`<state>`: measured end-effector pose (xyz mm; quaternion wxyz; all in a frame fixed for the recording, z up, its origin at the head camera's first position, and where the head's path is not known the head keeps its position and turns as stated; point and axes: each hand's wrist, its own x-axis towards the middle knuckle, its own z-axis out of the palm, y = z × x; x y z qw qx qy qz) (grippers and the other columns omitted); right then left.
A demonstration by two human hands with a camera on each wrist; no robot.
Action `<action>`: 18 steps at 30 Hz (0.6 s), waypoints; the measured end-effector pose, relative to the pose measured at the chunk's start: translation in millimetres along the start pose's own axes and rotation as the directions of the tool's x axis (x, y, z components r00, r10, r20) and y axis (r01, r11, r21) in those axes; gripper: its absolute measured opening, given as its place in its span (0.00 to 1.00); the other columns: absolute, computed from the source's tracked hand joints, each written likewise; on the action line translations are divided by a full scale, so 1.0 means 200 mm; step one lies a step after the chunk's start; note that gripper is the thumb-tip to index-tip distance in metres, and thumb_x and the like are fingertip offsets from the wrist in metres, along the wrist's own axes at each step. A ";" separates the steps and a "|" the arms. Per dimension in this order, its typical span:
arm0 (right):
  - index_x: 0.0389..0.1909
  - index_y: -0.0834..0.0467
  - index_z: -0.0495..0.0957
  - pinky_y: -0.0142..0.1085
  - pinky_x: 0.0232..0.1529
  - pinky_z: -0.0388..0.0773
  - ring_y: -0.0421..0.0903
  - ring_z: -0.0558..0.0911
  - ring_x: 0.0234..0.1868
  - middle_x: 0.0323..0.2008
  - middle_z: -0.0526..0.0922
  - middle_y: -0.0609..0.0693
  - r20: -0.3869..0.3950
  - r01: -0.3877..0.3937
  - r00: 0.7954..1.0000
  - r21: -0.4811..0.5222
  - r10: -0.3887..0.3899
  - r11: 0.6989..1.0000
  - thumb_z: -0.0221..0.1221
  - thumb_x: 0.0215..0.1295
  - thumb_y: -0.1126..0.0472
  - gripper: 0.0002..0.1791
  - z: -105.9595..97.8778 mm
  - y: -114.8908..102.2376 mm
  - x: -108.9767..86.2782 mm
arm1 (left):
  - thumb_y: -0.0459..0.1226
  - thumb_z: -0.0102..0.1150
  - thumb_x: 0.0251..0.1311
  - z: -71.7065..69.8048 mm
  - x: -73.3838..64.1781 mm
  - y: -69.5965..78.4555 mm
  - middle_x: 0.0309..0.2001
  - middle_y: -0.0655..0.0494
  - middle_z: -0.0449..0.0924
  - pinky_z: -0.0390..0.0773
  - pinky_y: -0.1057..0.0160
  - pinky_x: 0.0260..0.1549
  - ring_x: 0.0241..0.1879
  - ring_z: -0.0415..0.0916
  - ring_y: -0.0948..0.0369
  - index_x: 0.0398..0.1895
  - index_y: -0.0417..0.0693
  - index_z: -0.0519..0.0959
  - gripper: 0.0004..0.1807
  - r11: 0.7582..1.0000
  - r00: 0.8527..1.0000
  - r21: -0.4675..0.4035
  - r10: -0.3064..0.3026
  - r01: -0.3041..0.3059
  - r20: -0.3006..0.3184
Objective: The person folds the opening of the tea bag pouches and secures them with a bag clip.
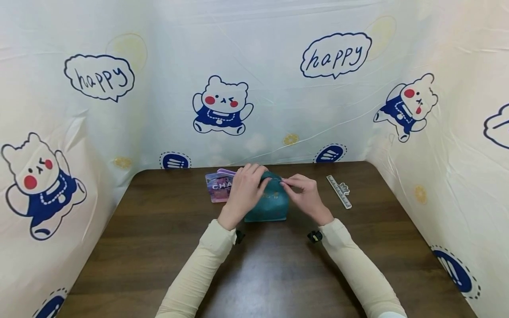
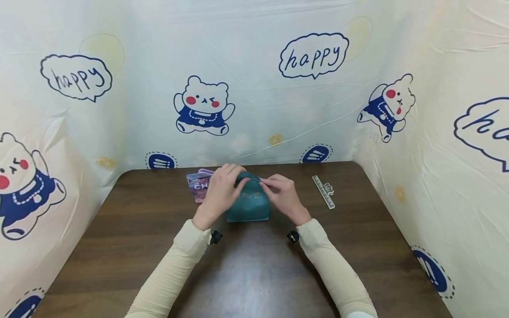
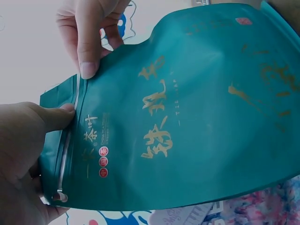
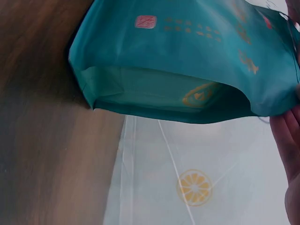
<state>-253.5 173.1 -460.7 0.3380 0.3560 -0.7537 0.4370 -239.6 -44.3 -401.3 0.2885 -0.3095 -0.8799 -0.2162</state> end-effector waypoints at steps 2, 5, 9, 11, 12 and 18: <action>0.41 0.65 0.89 0.32 0.37 0.81 0.47 0.85 0.33 0.32 0.88 0.53 -0.003 0.034 0.999 -0.046 -0.034 0.998 0.70 0.56 0.76 0.12 0.00 -0.01 -0.01 | 0.40 0.69 0.64 0.00 0.00 0.00 0.43 0.50 0.85 0.76 0.56 0.37 0.41 0.78 0.53 0.47 0.45 0.83 0.12 1.000 1.000 -0.008 -0.011 0.011 0.000; 0.43 0.65 0.89 0.34 0.35 0.81 0.46 0.84 0.32 0.32 0.87 0.53 0.005 0.067 0.998 -0.106 -0.066 0.992 0.71 0.55 0.75 0.13 0.01 -0.03 -0.02 | 0.40 0.69 0.64 0.00 0.00 0.00 0.43 0.51 0.85 0.76 0.56 0.38 0.41 0.78 0.53 0.47 0.46 0.83 0.11 1.000 1.000 -0.008 -0.018 0.018 0.003; 0.44 0.65 0.88 0.35 0.31 0.80 0.45 0.82 0.31 0.32 0.86 0.53 0.026 0.100 0.995 -0.173 -0.097 0.980 0.71 0.55 0.74 0.14 0.02 -0.05 -0.03 | 0.40 0.68 0.65 0.00 -0.01 0.00 0.43 0.51 0.85 0.76 0.56 0.37 0.41 0.78 0.53 0.46 0.46 0.83 0.11 1.000 1.000 -0.005 -0.020 0.020 0.001; 0.45 0.65 0.88 0.36 0.31 0.81 0.45 0.82 0.31 0.33 0.86 0.53 0.031 0.114 0.993 -0.196 -0.110 0.974 0.72 0.55 0.73 0.15 0.02 -0.07 -0.03 | 0.40 0.68 0.65 0.00 -0.01 -0.01 0.43 0.51 0.85 0.75 0.56 0.37 0.42 0.78 0.53 0.46 0.46 0.83 0.11 1.000 1.000 -0.003 -0.020 0.020 0.000; 0.45 0.65 0.88 0.36 0.31 0.81 0.45 0.82 0.31 0.33 0.86 0.54 0.030 0.123 0.992 -0.202 -0.120 0.972 0.72 0.55 0.73 0.15 0.02 -0.07 -0.04 | 0.40 0.68 0.65 0.00 -0.01 -0.01 0.43 0.51 0.85 0.75 0.57 0.37 0.42 0.78 0.53 0.46 0.46 0.83 0.11 1.000 1.000 -0.003 -0.020 0.020 -0.001; 0.48 0.66 0.87 0.35 0.32 0.80 0.46 0.81 0.33 0.35 0.85 0.54 0.032 0.133 0.991 -0.186 -0.130 0.973 0.70 0.56 0.73 0.16 0.02 -0.09 -0.05 | 0.39 0.69 0.64 0.00 -0.01 -0.02 0.42 0.52 0.85 0.75 0.57 0.38 0.41 0.77 0.54 0.45 0.46 0.83 0.10 1.000 1.000 -0.019 0.006 -0.006 -0.010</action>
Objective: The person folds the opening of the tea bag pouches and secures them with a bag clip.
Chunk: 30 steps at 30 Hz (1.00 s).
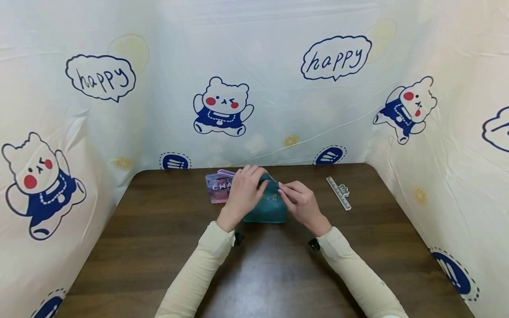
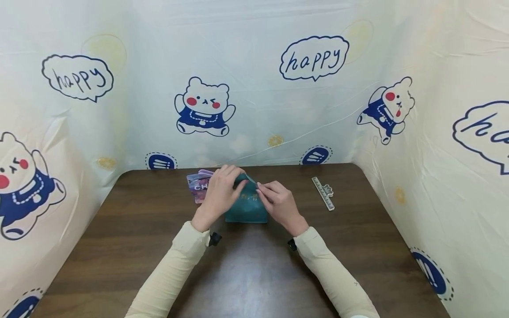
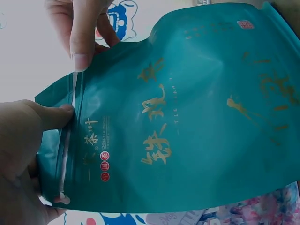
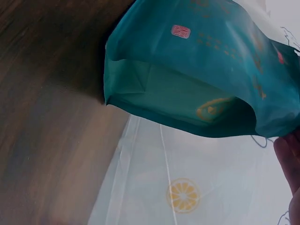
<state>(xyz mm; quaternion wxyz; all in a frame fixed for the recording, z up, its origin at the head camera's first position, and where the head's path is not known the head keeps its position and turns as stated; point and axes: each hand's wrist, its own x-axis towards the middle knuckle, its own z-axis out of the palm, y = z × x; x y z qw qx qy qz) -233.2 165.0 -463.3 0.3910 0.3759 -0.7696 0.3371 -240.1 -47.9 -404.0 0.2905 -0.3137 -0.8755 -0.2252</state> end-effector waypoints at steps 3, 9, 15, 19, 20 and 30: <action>0.46 0.65 0.88 0.33 0.34 0.80 0.45 0.82 0.33 0.35 0.86 0.54 0.002 -0.021 1.000 0.031 0.021 0.999 0.70 0.57 0.74 0.15 -0.01 0.01 0.00 | 0.39 0.70 0.63 0.00 0.00 -0.01 0.42 0.53 0.85 0.75 0.57 0.38 0.41 0.77 0.54 0.45 0.47 0.83 0.10 1.000 1.000 -0.015 0.019 -0.019 0.000; 0.42 0.64 0.89 0.32 0.36 0.80 0.46 0.83 0.33 0.32 0.87 0.52 -0.016 -0.063 0.998 0.077 0.065 0.995 0.70 0.56 0.75 0.12 -0.01 0.02 0.02 | 0.38 0.71 0.62 0.00 -0.01 -0.03 0.42 0.54 0.85 0.75 0.58 0.39 0.41 0.77 0.55 0.44 0.48 0.82 0.10 0.998 0.999 -0.045 0.035 -0.034 0.017; 0.40 0.63 0.89 0.30 0.41 0.81 0.47 0.86 0.33 0.33 0.89 0.53 -0.057 -0.125 0.990 0.116 0.132 0.985 0.70 0.57 0.73 0.10 0.01 0.03 0.03 | 0.39 0.72 0.61 -0.02 -0.01 -0.03 0.42 0.54 0.85 0.78 0.56 0.44 0.43 0.78 0.55 0.44 0.47 0.83 0.11 0.997 0.998 -0.070 0.048 -0.046 0.035; 0.39 0.63 0.90 0.30 0.40 0.82 0.48 0.87 0.32 0.31 0.89 0.53 -0.104 -0.127 0.985 0.128 0.141 0.984 0.71 0.55 0.74 0.10 0.02 0.02 0.03 | 0.38 0.73 0.60 -0.02 -0.01 -0.03 0.42 0.54 0.85 0.78 0.57 0.44 0.42 0.78 0.55 0.44 0.47 0.83 0.12 0.997 0.998 -0.059 0.057 -0.055 0.028; 0.38 0.63 0.90 0.30 0.40 0.82 0.48 0.87 0.32 0.31 0.89 0.53 -0.114 -0.120 0.984 0.128 0.135 0.984 0.71 0.54 0.75 0.11 0.02 0.01 0.03 | 0.38 0.73 0.59 -0.02 -0.01 -0.03 0.42 0.53 0.85 0.78 0.57 0.44 0.42 0.78 0.55 0.44 0.47 0.83 0.12 0.997 0.998 -0.053 0.056 -0.055 0.022; 0.36 0.66 0.89 0.33 0.46 0.81 0.53 0.85 0.38 0.37 0.88 0.57 -0.128 -0.068 0.987 0.184 0.092 0.981 0.69 0.51 0.80 0.12 0.05 0.00 -0.02 | 0.37 0.73 0.60 0.01 -0.01 -0.03 0.41 0.54 0.85 0.77 0.55 0.44 0.43 0.78 0.54 0.43 0.47 0.83 0.11 0.997 0.999 -0.056 0.049 -0.049 0.000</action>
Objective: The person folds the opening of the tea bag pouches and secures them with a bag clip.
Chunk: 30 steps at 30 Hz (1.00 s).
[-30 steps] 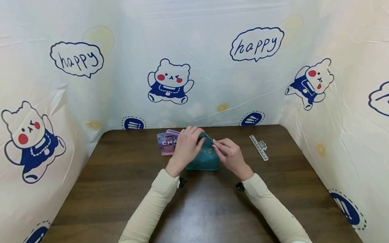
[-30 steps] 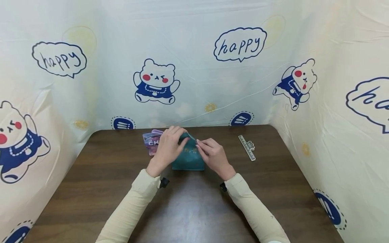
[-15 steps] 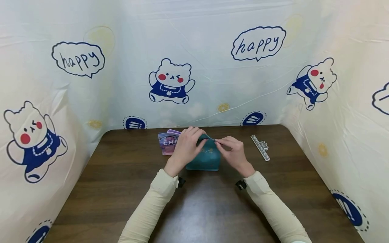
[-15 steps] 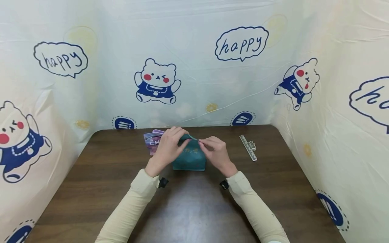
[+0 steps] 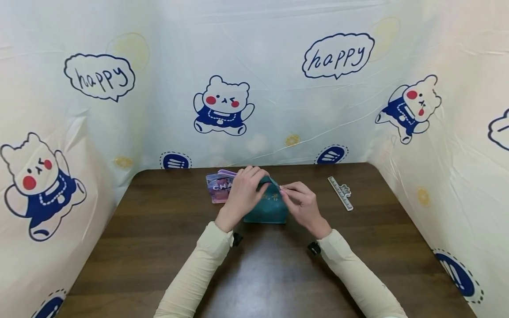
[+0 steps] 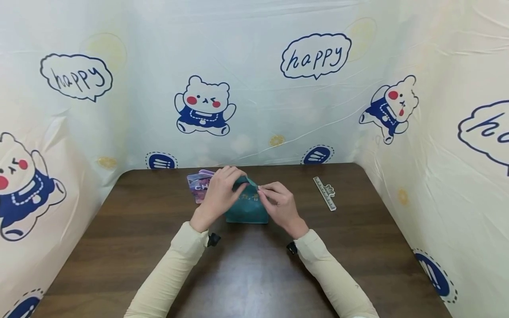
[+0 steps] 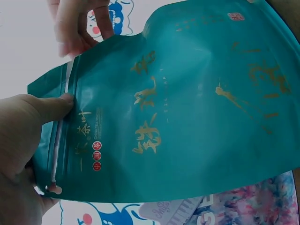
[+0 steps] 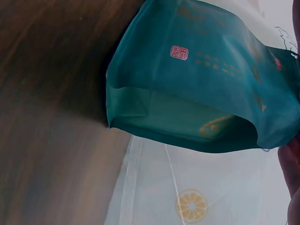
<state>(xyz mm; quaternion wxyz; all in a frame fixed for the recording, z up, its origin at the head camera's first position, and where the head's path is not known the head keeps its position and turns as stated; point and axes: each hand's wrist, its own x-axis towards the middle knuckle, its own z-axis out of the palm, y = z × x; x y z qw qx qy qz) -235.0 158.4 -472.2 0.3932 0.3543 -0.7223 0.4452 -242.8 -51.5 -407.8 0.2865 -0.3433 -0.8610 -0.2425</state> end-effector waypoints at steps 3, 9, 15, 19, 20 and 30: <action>0.34 0.67 0.89 0.29 0.45 0.80 0.52 0.85 0.36 0.35 0.87 0.57 0.003 -0.052 0.999 0.061 0.051 0.997 0.69 0.50 0.82 0.12 -0.01 0.00 0.02 | 0.37 0.73 0.59 0.00 0.00 0.00 0.41 0.54 0.85 0.77 0.55 0.45 0.43 0.78 0.55 0.43 0.47 0.83 0.11 1.000 1.000 -0.008 0.007 -0.007 0.001; 0.33 0.69 0.88 0.27 0.38 0.82 0.52 0.85 0.32 0.31 0.86 0.61 0.100 -0.262 0.964 0.182 0.248 0.948 0.69 0.53 0.81 0.09 -0.03 -0.02 0.08 | 0.36 0.73 0.59 0.00 0.00 -0.01 0.41 0.55 0.85 0.77 0.55 0.46 0.43 0.78 0.55 0.42 0.48 0.83 0.10 1.000 1.000 -0.023 0.017 -0.017 0.005; 0.45 0.67 0.87 0.33 0.38 0.84 0.48 0.86 0.35 0.38 0.86 0.59 0.287 -0.372 0.901 0.130 0.324 0.919 0.66 0.61 0.75 0.11 -0.04 0.03 0.12 | 0.36 0.72 0.60 -0.01 0.00 -0.01 0.41 0.55 0.85 0.77 0.55 0.46 0.44 0.78 0.55 0.42 0.48 0.84 0.09 0.999 1.000 -0.022 0.025 -0.025 0.015; 0.45 0.61 0.87 0.34 0.38 0.84 0.44 0.85 0.36 0.40 0.86 0.53 0.341 -0.351 0.889 0.076 0.307 0.933 0.66 0.64 0.71 0.10 -0.05 0.04 0.13 | 0.39 0.71 0.59 -0.01 -0.01 -0.01 0.42 0.55 0.84 0.77 0.55 0.46 0.43 0.77 0.55 0.42 0.48 0.84 0.10 0.999 0.999 -0.032 0.040 -0.039 0.023; 0.44 0.59 0.87 0.33 0.38 0.84 0.43 0.85 0.36 0.39 0.86 0.51 0.346 -0.342 0.889 0.065 0.300 0.937 0.66 0.64 0.70 0.10 -0.05 0.04 0.14 | 0.41 0.71 0.58 -0.02 -0.01 -0.01 0.42 0.55 0.84 0.77 0.55 0.46 0.43 0.77 0.56 0.42 0.48 0.84 0.11 0.998 0.999 -0.038 0.045 -0.044 0.023; 0.40 0.58 0.85 0.33 0.38 0.83 0.41 0.83 0.35 0.38 0.84 0.49 0.369 -0.257 0.899 0.012 0.235 0.966 0.66 0.66 0.67 0.04 -0.04 0.04 0.17 | 0.44 0.67 0.66 -0.01 0.01 0.02 0.39 0.54 0.86 0.73 0.54 0.43 0.42 0.78 0.55 0.39 0.49 0.85 0.09 1.000 1.000 0.004 0.025 -0.025 -0.009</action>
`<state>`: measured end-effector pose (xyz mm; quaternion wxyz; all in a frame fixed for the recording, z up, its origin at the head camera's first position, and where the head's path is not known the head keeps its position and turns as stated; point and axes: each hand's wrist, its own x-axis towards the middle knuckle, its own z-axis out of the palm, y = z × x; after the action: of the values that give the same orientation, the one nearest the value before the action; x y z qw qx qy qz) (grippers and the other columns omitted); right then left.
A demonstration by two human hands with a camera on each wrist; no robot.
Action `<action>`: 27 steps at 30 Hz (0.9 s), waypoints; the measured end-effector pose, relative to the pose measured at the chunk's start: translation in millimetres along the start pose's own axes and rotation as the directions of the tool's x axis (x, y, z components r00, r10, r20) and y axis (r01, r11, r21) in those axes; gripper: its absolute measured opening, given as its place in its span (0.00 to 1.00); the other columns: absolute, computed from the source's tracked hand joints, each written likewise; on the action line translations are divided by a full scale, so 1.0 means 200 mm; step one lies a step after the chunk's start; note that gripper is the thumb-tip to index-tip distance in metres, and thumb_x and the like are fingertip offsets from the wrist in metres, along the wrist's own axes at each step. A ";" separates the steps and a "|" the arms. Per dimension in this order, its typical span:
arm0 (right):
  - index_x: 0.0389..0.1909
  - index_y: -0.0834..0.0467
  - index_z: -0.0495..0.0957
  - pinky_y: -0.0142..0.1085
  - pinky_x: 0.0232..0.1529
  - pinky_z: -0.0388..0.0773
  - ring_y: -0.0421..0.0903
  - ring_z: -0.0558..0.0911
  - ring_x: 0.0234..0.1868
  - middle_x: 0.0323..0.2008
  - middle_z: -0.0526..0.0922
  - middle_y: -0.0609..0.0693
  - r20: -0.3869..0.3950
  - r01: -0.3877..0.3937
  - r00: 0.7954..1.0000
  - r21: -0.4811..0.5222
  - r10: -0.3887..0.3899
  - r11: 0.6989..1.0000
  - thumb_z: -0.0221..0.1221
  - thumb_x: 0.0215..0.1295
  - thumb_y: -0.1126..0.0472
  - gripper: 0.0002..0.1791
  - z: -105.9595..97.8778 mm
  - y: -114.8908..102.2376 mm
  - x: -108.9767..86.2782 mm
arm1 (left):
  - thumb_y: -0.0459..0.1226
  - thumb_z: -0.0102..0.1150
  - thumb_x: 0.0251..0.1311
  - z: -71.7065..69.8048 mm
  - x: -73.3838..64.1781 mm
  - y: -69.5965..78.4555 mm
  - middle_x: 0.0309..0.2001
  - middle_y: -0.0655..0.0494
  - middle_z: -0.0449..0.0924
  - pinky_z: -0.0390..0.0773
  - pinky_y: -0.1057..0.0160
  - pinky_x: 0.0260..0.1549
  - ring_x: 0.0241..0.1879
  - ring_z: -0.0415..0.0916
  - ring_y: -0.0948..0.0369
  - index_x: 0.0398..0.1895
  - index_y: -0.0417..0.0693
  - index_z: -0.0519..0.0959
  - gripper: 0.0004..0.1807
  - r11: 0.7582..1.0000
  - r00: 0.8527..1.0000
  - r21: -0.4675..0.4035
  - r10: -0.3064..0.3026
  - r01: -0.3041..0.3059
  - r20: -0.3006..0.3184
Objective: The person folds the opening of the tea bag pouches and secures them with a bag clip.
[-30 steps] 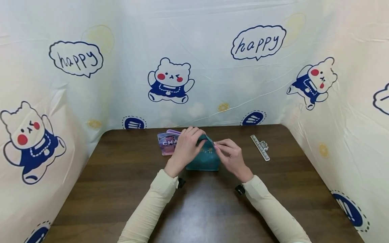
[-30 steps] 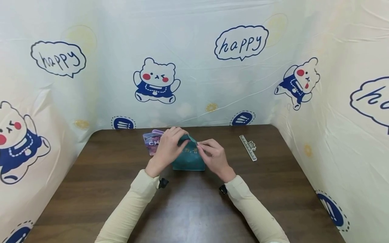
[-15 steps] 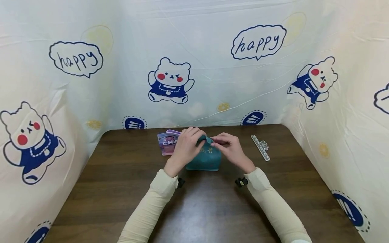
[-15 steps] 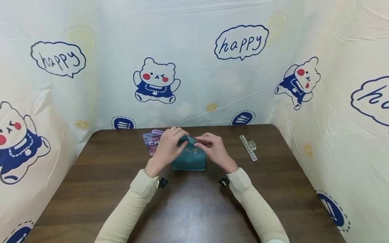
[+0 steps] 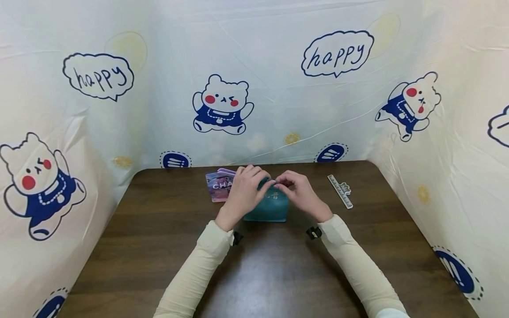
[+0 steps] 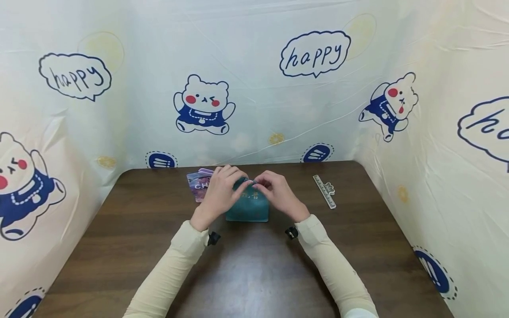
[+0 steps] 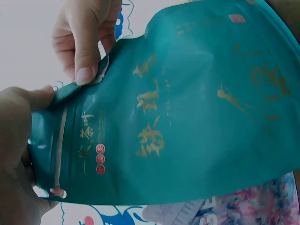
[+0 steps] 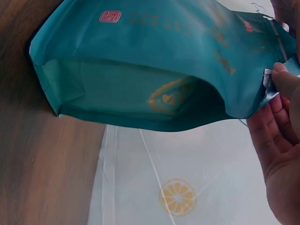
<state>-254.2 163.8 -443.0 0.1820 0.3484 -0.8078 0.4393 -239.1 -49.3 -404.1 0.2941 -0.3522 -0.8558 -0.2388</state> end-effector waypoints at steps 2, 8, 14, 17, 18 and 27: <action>0.40 0.59 0.85 0.33 0.39 0.83 0.41 0.83 0.35 0.38 0.84 0.49 0.007 0.015 1.000 -0.014 -0.015 1.000 0.65 0.67 0.67 0.04 0.00 0.00 0.00 | 0.43 0.66 0.67 0.00 0.00 0.01 0.38 0.55 0.86 0.72 0.53 0.44 0.41 0.78 0.55 0.38 0.49 0.85 0.08 1.000 1.000 0.021 -0.015 0.015 -0.004; 0.44 0.62 0.88 0.34 0.40 0.83 0.42 0.83 0.37 0.39 0.84 0.51 0.012 0.080 0.997 -0.027 -0.080 0.996 0.65 0.66 0.69 0.08 0.00 0.02 0.00 | 0.42 0.65 0.68 0.01 0.01 0.02 0.35 0.55 0.86 0.71 0.53 0.44 0.38 0.78 0.55 0.36 0.49 0.85 0.07 0.998 0.997 0.023 -0.065 0.066 -0.029; 0.42 0.62 0.89 0.36 0.35 0.82 0.42 0.83 0.34 0.36 0.85 0.51 -0.023 0.130 0.991 -0.034 -0.131 0.991 0.68 0.62 0.71 0.08 0.00 0.02 0.00 | 0.43 0.61 0.71 0.02 0.01 0.04 0.34 0.55 0.86 0.71 0.54 0.42 0.37 0.77 0.55 0.35 0.49 0.85 0.10 0.994 0.994 0.016 -0.104 0.105 -0.039; 0.41 0.61 0.89 0.35 0.34 0.83 0.40 0.83 0.32 0.34 0.85 0.50 -0.032 0.126 0.991 -0.039 -0.127 0.991 0.69 0.61 0.71 0.08 -0.01 0.02 0.00 | 0.44 0.61 0.71 0.02 0.01 0.05 0.34 0.55 0.86 0.71 0.53 0.43 0.37 0.77 0.55 0.35 0.49 0.85 0.10 0.994 0.993 0.017 -0.109 0.110 -0.036; 0.41 0.61 0.89 0.35 0.34 0.83 0.40 0.83 0.32 0.34 0.85 0.50 -0.032 0.120 0.992 -0.038 -0.122 0.992 0.70 0.60 0.71 0.08 -0.01 0.02 0.00 | 0.44 0.62 0.70 0.02 0.01 0.05 0.34 0.55 0.86 0.71 0.53 0.43 0.37 0.77 0.55 0.35 0.49 0.86 0.10 0.994 0.994 0.019 -0.107 0.108 -0.035; 0.37 0.59 0.89 0.34 0.35 0.84 0.41 0.85 0.32 0.34 0.87 0.51 0.013 0.069 0.998 -0.010 -0.069 0.998 0.71 0.59 0.69 0.06 -0.04 0.02 0.02 | 0.44 0.65 0.68 0.00 0.01 0.07 0.37 0.56 0.86 0.70 0.50 0.51 0.42 0.79 0.55 0.38 0.50 0.86 0.08 0.993 0.999 0.110 -0.033 0.031 0.015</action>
<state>-260.0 170.4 -437.9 0.1935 0.3779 -0.7988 0.4263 -230.7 -40.0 -399.0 0.3019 -0.3237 -0.8757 -0.1930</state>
